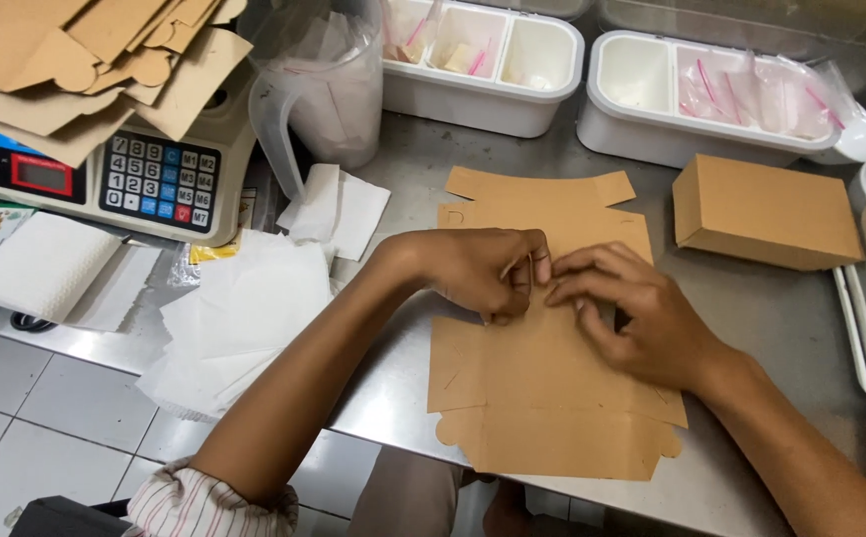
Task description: The person assembles flat cardboard box blanks into three-dimensional boxes by hand. They fold the side flaps, tuck in the tabs, and press the seams to secure the structure. The finished boxes are placed on the table.
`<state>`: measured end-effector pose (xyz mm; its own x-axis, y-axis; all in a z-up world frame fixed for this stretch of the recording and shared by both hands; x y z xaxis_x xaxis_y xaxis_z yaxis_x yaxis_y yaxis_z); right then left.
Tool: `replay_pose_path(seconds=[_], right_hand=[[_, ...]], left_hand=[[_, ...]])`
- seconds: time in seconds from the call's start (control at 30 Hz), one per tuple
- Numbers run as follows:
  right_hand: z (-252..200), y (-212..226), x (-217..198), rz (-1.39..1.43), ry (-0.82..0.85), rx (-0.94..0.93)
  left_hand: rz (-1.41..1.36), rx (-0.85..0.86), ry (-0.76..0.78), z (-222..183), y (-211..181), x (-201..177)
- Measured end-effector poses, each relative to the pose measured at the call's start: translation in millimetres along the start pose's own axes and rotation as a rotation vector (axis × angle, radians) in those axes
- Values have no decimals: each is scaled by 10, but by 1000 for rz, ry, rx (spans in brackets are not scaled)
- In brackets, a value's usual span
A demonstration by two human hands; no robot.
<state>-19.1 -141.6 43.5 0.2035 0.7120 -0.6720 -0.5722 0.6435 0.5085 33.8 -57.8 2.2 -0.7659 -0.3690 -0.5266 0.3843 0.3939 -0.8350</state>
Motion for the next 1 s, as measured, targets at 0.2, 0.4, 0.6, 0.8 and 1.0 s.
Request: replay_pose_path(seconds=[0.2,0.4,0.6,0.8,1.0], right_hand=[[-36,136,143,-69,85,-30],[-38,160,157,-79,100,-17],[-62,94,170,-114,143,-12],[-36,79,141,-63,158,39],[-61,22,192,-36,166,87]], left_hand=[[-218,-36,-27,-37,24,-21],[-208,-17,-66,56,71,-49],[-107,12,-78,13,-30,-132],[173,-112,-171,-148,36,-478],[198,-164,-191,-151,258,-551]])
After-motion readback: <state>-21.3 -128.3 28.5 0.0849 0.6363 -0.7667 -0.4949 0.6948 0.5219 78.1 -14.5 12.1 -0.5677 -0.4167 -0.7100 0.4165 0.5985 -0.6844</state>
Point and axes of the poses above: each hand's wrist, its own z-axis towards the middle knuckle, its own x-axis out of the palm, y = z × x, the point moved 10 cm from there along z, towards the middle knuckle, and after that the axes turned 12 degrees about -y, right-handed, at the moved point
